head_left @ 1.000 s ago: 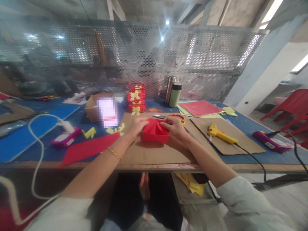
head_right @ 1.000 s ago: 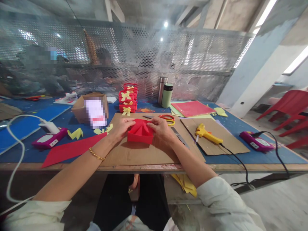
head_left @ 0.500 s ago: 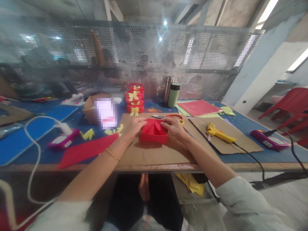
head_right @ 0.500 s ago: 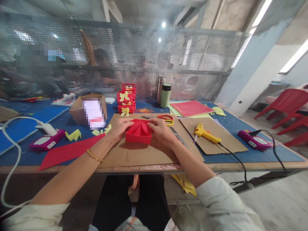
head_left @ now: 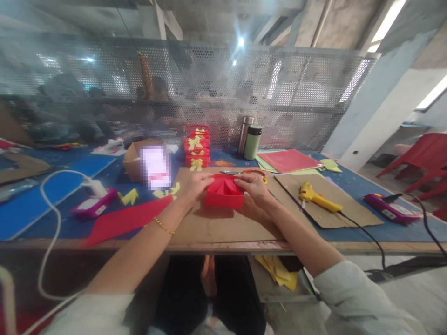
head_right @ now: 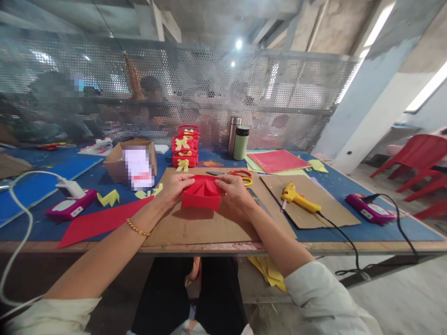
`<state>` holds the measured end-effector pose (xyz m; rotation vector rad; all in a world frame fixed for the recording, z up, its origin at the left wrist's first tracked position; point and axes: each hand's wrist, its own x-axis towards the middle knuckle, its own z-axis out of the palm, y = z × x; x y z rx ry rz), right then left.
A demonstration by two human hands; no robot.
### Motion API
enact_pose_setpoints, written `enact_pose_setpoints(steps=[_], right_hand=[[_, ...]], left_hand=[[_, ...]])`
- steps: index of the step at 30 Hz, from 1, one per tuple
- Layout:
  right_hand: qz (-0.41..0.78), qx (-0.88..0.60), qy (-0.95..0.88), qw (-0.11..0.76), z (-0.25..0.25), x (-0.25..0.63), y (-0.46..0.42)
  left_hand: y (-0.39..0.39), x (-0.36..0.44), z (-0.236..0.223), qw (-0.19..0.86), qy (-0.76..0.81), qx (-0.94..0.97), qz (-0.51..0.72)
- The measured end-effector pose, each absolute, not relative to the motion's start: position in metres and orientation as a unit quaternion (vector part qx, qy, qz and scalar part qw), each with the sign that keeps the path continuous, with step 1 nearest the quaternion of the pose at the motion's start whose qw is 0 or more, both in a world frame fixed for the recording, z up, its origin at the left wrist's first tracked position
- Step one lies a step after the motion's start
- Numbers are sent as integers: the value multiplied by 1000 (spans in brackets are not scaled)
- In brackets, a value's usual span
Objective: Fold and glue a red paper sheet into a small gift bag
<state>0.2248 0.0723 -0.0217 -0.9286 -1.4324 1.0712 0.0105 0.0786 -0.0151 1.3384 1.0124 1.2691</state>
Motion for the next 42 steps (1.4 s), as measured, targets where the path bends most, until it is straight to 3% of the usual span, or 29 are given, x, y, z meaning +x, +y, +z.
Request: enact_pose_setpoints(steps=[7, 42], right_hand=[[468, -375, -593, 538, -23, 226, 74], [496, -358, -579, 538, -30, 228, 80]], left_hand=[[71, 12, -8, 537, 391, 534, 522], [67, 16, 0, 538, 438, 478, 539]])
